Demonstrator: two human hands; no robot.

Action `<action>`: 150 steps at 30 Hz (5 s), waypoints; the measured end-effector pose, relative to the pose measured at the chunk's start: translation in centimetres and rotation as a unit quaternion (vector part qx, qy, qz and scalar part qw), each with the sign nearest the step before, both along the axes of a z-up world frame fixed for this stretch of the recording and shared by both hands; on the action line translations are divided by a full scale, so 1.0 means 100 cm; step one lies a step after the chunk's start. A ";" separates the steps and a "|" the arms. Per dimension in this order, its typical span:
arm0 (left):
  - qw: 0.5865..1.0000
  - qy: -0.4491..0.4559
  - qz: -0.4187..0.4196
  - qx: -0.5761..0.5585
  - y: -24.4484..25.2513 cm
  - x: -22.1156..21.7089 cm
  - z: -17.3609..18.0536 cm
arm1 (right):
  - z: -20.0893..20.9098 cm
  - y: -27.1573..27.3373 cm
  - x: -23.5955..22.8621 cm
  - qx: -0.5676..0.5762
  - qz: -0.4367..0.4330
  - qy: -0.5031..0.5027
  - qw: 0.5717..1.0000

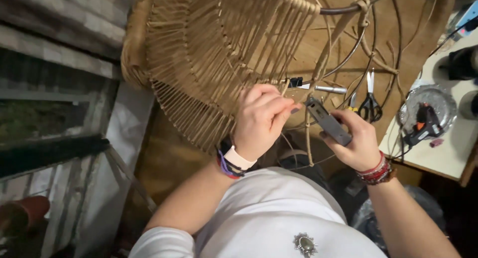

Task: Assembling a wicker furniture piece by attaching rattan sticks to a frame using a hot glue gun and pliers

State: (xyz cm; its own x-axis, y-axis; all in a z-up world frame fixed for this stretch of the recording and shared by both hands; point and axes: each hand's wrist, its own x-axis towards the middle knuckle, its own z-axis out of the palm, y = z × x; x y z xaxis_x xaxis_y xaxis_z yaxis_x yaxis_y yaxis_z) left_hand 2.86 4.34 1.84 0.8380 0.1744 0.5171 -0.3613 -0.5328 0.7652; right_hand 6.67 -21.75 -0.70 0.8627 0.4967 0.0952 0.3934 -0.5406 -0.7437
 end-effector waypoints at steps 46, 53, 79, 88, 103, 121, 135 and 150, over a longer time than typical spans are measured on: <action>0.987 0.120 -0.060 -0.086 0.002 0.003 0.017 | -0.025 -0.012 0.028 0.040 0.078 0.045 0.995; 0.929 0.180 -0.105 -0.305 -0.013 0.004 0.023 | -0.051 -0.048 -0.006 0.074 -0.079 0.090 0.990; 0.885 0.245 -0.049 -0.394 -0.052 0.002 -0.010 | -0.230 -0.031 0.094 -0.372 -0.306 -0.079 0.873; 0.899 0.226 -0.041 -0.374 -0.053 -0.003 -0.019 | -0.253 -0.100 0.032 -0.278 -0.301 -0.165 0.897; 0.954 0.119 -0.009 -0.276 -0.045 0.000 -0.004 | -0.168 -0.146 0.016 -0.172 -0.327 0.360 0.857; 0.983 0.047 0.048 -0.170 -0.027 -0.008 0.009 | 0.046 0.014 0.032 -0.155 0.102 0.025 0.982; 0.982 0.080 0.000 -0.169 -0.015 -0.010 0.008 | 0.054 0.023 0.031 -0.232 0.106 -0.029 0.967; 0.994 0.028 0.093 -0.052 -0.015 -0.010 -0.002 | -0.008 -0.032 0.022 -0.339 -0.018 -0.038 0.940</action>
State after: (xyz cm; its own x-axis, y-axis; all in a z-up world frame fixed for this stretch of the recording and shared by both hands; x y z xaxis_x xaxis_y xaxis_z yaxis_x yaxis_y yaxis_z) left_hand 1.82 2.81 1.68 0.8135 0.3780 0.4420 -0.2197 -0.5039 0.8353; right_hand 8.89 -24.97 -1.52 0.8838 0.4359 -0.1701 0.4037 -0.8942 -0.1937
